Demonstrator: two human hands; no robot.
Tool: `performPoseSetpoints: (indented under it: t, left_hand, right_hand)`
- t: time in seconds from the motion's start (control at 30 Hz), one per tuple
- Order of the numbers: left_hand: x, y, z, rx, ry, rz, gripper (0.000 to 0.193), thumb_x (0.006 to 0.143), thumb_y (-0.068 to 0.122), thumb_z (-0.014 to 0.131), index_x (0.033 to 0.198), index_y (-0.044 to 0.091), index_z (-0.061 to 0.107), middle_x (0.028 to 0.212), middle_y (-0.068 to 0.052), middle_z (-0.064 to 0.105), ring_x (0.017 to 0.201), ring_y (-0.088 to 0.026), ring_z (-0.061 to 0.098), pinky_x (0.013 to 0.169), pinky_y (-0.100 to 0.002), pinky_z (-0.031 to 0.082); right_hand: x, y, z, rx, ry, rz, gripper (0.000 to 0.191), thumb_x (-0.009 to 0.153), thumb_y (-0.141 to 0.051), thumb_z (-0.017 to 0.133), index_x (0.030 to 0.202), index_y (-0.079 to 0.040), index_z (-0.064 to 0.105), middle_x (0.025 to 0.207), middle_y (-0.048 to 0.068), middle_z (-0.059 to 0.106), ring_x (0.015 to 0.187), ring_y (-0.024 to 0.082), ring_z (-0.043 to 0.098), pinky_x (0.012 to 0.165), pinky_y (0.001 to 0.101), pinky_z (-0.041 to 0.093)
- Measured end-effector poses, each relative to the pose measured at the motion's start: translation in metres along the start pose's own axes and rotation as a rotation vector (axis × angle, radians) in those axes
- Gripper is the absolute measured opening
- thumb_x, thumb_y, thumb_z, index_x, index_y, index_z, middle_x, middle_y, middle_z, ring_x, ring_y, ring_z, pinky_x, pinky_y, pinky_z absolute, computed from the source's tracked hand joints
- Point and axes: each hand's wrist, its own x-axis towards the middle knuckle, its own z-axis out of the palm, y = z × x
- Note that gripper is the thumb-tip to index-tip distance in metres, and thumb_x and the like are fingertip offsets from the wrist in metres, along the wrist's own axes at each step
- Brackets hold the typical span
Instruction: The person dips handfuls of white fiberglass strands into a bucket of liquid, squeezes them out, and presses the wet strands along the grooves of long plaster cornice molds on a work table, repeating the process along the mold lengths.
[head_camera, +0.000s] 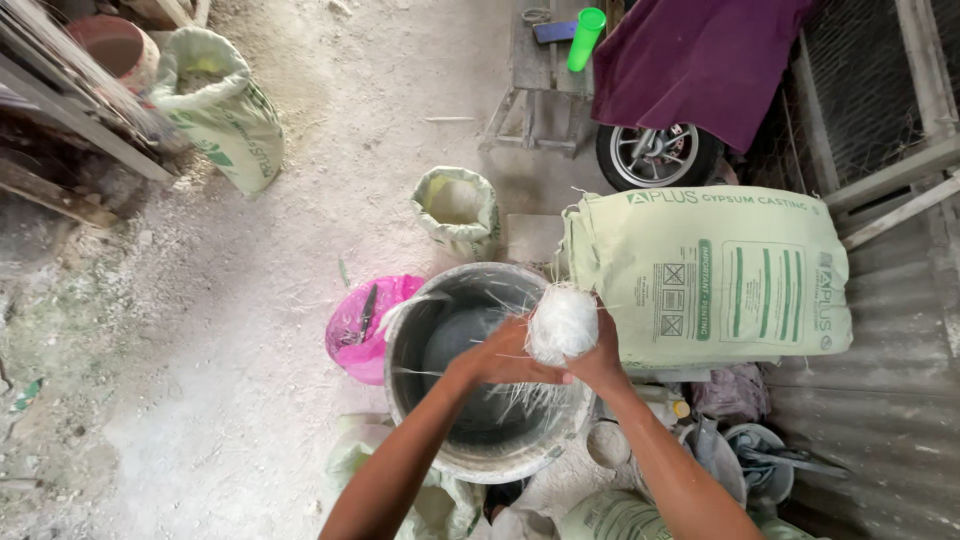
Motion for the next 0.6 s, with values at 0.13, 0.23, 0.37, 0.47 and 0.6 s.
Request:
performPoseSetpoints:
  t: [0.13,0.23,0.37,0.47,0.6]
  left_hand:
    - [0.008,-0.014,0.026,-0.042,0.063,0.118,0.093,0.079,0.054,0.081,0.155,0.011,0.047,0.162,-0.024,0.04,0.15,-0.048,0.03,0.116,-0.068,0.014]
    - [0.012,-0.02,0.037,-0.161,0.134,0.192,0.068,0.081,0.039,0.083,0.138,0.01,0.059,0.137,-0.021,0.061,0.128,-0.039,0.054,0.11,-0.057,0.039]
    - [0.013,-0.012,0.044,-0.502,0.155,0.147,0.039,0.089,0.017,0.075,0.124,0.003,0.065,0.114,-0.013,0.073,0.105,-0.025,0.066,0.099,-0.042,0.053]
    - [0.013,0.001,0.051,-0.936,0.172,0.001,0.035,0.09,0.009,0.068,0.121,-0.005,0.059,0.102,-0.015,0.064,0.092,-0.024,0.066,0.089,-0.045,0.06]
    - [0.006,0.006,0.069,-0.494,0.531,0.017,0.039,0.099,0.014,0.062,0.134,0.001,0.052,0.111,-0.015,0.068,0.099,-0.026,0.065,0.086,-0.039,0.053]
  right_hand:
    - [0.006,-0.027,-0.002,0.375,-0.055,0.137,0.049,0.078,0.0,0.081,0.122,-0.002,0.06,0.112,0.012,0.074,0.102,0.023,0.074,0.091,0.0366,0.059]
    - [0.012,-0.034,0.002,0.731,-0.061,0.227,0.041,0.084,0.003,0.077,0.121,-0.002,0.06,0.11,0.012,0.074,0.102,0.023,0.076,0.091,0.0386,0.063]
    - [0.023,-0.025,0.0,0.602,-0.008,0.129,0.039,0.084,0.007,0.073,0.12,0.0,0.061,0.108,0.013,0.072,0.096,0.023,0.072,0.087,0.0403,0.062]
    - [0.04,-0.014,-0.014,0.399,0.034,0.014,0.032,0.088,0.007,0.067,0.12,0.0,0.063,0.109,0.013,0.072,0.098,0.023,0.071,0.088,0.0397,0.06]
    - [0.077,-0.012,-0.043,0.21,0.099,-0.107,0.024,0.099,0.005,0.056,0.12,0.0,0.066,0.111,0.013,0.074,0.102,0.023,0.072,0.091,0.0389,0.06]
